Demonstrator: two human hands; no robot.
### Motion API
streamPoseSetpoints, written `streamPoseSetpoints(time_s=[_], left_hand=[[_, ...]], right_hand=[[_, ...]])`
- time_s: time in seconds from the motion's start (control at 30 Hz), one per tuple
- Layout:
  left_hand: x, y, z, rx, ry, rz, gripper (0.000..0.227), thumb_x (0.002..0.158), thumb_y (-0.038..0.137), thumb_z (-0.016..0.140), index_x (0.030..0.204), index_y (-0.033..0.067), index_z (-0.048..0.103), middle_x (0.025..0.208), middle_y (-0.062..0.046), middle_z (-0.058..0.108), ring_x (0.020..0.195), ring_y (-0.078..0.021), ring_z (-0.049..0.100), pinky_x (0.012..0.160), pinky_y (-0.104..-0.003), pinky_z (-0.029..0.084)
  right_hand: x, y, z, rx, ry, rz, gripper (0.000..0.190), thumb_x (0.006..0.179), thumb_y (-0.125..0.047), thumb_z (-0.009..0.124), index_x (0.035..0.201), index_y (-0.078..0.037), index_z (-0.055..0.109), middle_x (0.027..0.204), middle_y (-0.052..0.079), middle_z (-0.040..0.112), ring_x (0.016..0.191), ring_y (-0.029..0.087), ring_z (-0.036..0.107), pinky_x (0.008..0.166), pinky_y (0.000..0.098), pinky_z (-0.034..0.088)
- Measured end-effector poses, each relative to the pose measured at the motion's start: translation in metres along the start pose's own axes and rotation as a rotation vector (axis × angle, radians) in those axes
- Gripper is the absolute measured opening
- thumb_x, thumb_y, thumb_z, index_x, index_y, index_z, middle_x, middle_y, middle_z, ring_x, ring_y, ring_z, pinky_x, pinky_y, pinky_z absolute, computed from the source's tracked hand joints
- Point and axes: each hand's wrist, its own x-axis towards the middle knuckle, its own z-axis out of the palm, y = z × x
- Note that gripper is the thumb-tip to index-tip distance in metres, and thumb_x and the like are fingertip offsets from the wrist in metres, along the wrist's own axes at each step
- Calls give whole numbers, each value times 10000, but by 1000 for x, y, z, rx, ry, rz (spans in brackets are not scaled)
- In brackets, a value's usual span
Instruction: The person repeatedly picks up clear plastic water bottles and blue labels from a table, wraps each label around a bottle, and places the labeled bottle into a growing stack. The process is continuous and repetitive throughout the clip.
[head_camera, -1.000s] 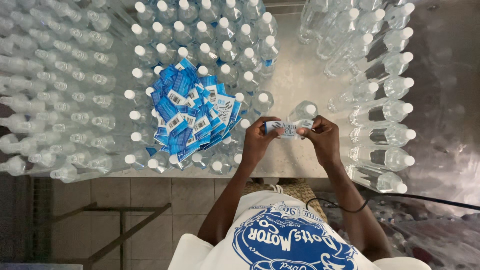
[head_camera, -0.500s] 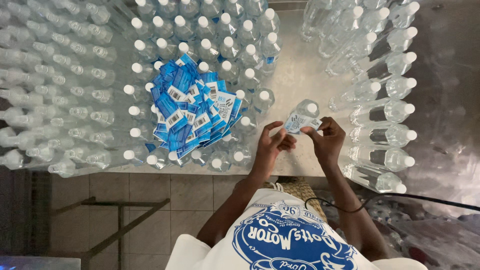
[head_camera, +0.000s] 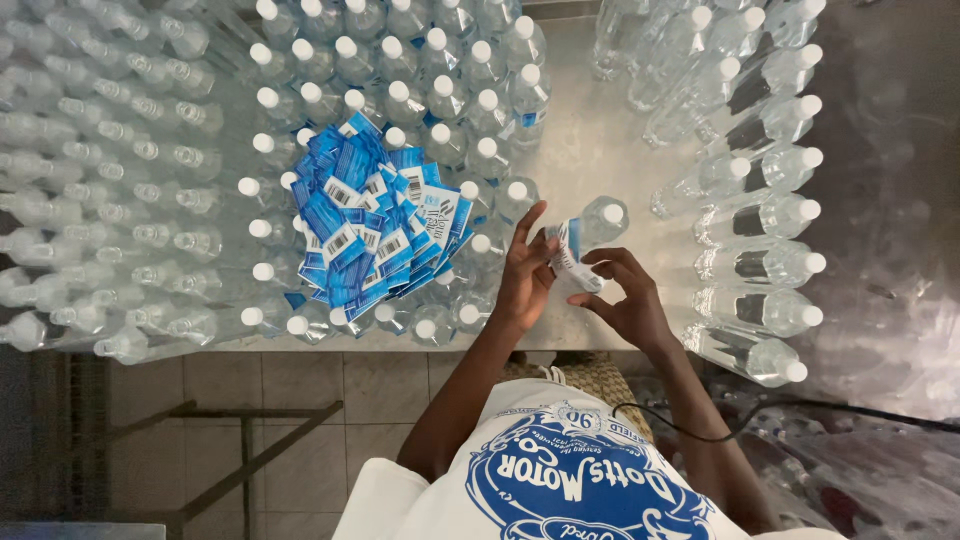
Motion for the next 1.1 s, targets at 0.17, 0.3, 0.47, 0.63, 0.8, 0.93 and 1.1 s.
streamPoseSetpoints(time_s=[0.17, 0.3, 0.47, 0.63, 0.8, 0.93, 1.1], left_hand=[[-9, 2, 30, -70, -132, -29, 696, 1057, 26, 731, 1678, 115, 430, 1412, -146, 681, 990, -185, 785, 805, -300, 696], [-12, -4, 33, 15, -168, -50, 765, 1022, 26, 779, 1690, 119, 419, 1353, -113, 704, 962, -169, 791, 785, -299, 698], [8, -22, -5, 35, -178, -103, 605, 1148, 306, 664, 1678, 136, 427, 1319, -104, 723, 852, -139, 735, 661, -283, 604], [39, -39, 14, 254, -86, 38, 619, 1068, 277, 784, 1603, 104, 528, 1232, -69, 695, 877, -92, 660, 672, -242, 580], [73, -53, 17, 776, 35, 143, 544, 1042, 439, 794, 1530, 230, 672, 1450, -96, 554, 1187, -232, 601, 922, -373, 599], [81, -61, 5, 1094, 84, 156, 469, 1111, 531, 630, 1462, 230, 708, 1475, -79, 497, 1224, -218, 509, 1026, -361, 498], [89, -61, -1, 1240, 91, 277, 401, 1168, 443, 547, 1397, 167, 727, 1450, -106, 561, 1416, -344, 520, 1263, -474, 360]], right_hand=[[-18, 59, 11, 1087, -68, 543, 1004, 913, -904, 383, 1494, -92, 487, 1386, 150, 701, 1247, 261, 727, 1017, 412, 599], [-20, 61, 5, 1113, -54, 655, 611, 1115, -542, 481, 1474, -53, 556, 1177, 82, 756, 1083, 200, 764, 981, 377, 601], [-8, 47, -8, 1178, 117, 670, 356, 1088, -83, 514, 1436, -11, 536, 950, 27, 612, 915, 181, 720, 938, 364, 559], [16, 75, -11, 863, 311, 580, 279, 1109, -128, 681, 1340, 17, 623, 1108, 67, 665, 944, 167, 699, 844, 356, 627], [36, 105, -8, 678, 332, 540, 221, 1134, -163, 703, 1279, 2, 677, 1079, 60, 684, 942, 121, 671, 769, 292, 589], [41, 104, -6, 553, 353, 572, 263, 1096, -233, 777, 1242, -21, 723, 1020, 42, 675, 921, 103, 638, 765, 260, 552], [44, 109, -3, 443, 350, 650, 201, 1083, -226, 794, 1205, -68, 766, 1010, 30, 705, 914, 92, 609, 744, 254, 488]])
